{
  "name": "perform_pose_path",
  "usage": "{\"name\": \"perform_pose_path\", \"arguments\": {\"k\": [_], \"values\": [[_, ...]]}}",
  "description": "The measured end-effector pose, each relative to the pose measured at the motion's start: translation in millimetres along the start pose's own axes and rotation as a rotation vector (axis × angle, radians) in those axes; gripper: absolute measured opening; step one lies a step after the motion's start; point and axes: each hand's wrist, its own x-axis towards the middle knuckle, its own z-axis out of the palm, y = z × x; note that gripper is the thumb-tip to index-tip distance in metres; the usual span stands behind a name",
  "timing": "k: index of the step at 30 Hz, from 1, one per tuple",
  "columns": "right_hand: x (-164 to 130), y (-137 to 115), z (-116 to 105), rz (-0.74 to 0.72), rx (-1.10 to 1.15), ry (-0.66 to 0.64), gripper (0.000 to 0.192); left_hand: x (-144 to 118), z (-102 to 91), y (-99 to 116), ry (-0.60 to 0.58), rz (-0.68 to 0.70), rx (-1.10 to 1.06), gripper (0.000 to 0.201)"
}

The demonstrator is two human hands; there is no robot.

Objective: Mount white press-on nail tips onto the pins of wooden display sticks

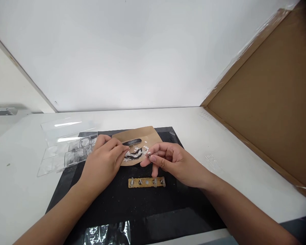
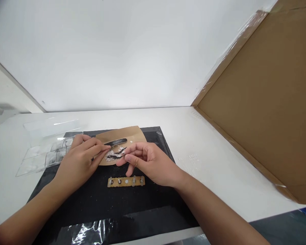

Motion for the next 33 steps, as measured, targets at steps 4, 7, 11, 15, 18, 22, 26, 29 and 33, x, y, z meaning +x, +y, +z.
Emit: {"name": "perform_pose_path", "arguments": {"k": [4,7,11,15,18,22,26,29,33], "values": [[-1,-4,-1,0.002,-0.064,0.055,0.026,1,-0.1,0,-0.038,0.006,-0.002,0.018],[-2,-6,-3,-0.002,-0.083,0.078,0.027,1,0.1,-1,-0.046,-0.004,-0.007,0.02],[-2,-6,-5,0.014,-0.112,0.085,0.03,1,2.2,-3,-0.045,-0.018,-0.014,0.02],[-2,-6,-4,0.027,-0.136,0.123,0.031,1,2.8,-4,-0.034,-0.047,-0.047,0.016],[-2,-5,-3,0.026,-0.146,0.141,0.029,1,1.8,-4,-0.026,-0.064,-0.076,0.014],[-2,-3,-4,0.034,-0.149,0.144,0.028,1,-0.1,-2,-0.019,-0.098,-0.099,0.017],[-1,0,-6,-0.013,-0.165,0.157,0.027,3,-7.1,0,0.02,-0.049,-0.15,0.007],[-1,1,-8,-0.079,-0.296,0.175,0.024,4,-15.3,2,-0.008,0.119,-0.259,0.029],[-3,-2,-9,-0.095,-0.47,0.167,0.018,2,-18.5,3,-0.144,0.316,-0.342,0.048]]}}
